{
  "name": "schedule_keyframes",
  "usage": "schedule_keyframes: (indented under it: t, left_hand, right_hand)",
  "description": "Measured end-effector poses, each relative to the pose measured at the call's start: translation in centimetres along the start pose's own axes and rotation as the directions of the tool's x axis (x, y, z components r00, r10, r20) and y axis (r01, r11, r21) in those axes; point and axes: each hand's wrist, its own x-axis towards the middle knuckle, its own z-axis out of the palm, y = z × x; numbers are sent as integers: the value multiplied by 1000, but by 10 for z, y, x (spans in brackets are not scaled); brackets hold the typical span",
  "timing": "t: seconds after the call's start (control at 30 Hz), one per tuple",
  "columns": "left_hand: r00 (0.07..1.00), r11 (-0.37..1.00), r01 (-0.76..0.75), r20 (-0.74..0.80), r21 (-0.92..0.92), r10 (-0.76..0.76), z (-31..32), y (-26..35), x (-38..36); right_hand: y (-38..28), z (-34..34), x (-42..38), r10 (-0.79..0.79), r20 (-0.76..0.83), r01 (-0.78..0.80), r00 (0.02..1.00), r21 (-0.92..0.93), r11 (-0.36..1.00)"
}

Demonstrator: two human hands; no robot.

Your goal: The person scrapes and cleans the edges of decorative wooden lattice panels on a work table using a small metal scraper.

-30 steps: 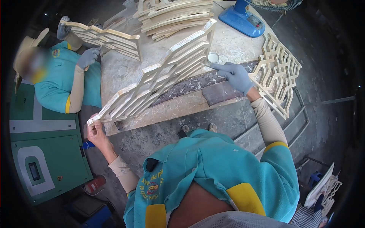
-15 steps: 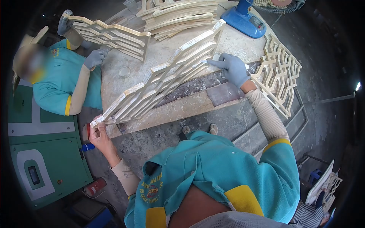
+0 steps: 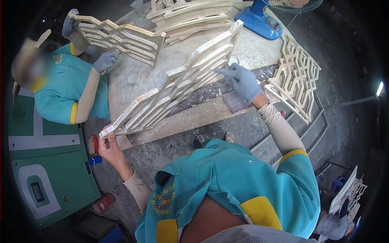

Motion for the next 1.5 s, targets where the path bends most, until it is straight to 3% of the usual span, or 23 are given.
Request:
schedule_keyframes:
  t: [0.03, 0.17, 0.23, 0.37, 0.47, 0.53, 0.67, 0.8, 0.87, 0.97, 1.1, 1.17, 1.27, 1.5]
  left_hand:
    - [1000, 1000, 2, 1, -1, -2, 2, 1, -1]
    - [1000, 1000, -15, 12, -17, 15, 3, 7, -2]
    - [999, 1000, -23, 27, -11, 23, 2, 7, -3]
    - [999, 999, -40, 24, -18, 40, 3, 7, -6]
    - [998, 999, -48, 29, -5, 48, 3, 9, -8]
    - [998, 999, -52, 34, 2, 52, 1, 9, -9]
    - [996, 997, -74, 41, -3, 74, 1, 9, -11]
    - [997, 997, -76, 29, -14, 76, 0, 6, -12]
    - [997, 998, -67, 26, -19, 68, 0, 6, -13]
    - [998, 998, -54, 19, -28, 55, 0, 7, -13]
    - [999, 999, -33, 4, -6, 33, 1, 10, -15]
    - [999, 999, -41, 7, -6, 41, 1, 10, -16]
    - [998, 999, -51, 19, -12, 52, -1, 9, -15]
    - [998, 998, -50, 26, -39, 51, 0, 8, -13]
  right_hand:
    - [3, 0, 0, 95, -18, -95, 995, -16, 995]
    - [-7, 6, -7, 114, -44, -117, 993, -88, 989]
    - [-13, 5, -10, 126, 82, -126, 989, -6, 992]
    - [-20, -3, -5, 240, -3, -240, 971, -40, 970]
    - [-35, 4, -6, 262, -18, -260, 965, -192, 946]
    - [-41, 12, -11, 209, 11, -204, 978, -176, 963]
    - [-43, 0, -6, 349, 18, -349, 937, -33, 937]
    - [-55, 14, -14, 360, -67, -366, 931, -154, 918]
    - [-58, 25, -21, 311, -9, -310, 950, 42, 950]
    - [-58, 22, -18, 391, 26, -391, 920, 121, 913]
    - [-80, 30, -22, 423, -27, -422, 906, 48, 905]
    - [-98, 30, -24, 446, 21, -446, 895, -16, 895]
    - [-86, 20, -25, 377, 80, -385, 923, 126, 914]
    - [-96, 33, -25, 413, 6, -409, 911, 144, 901]
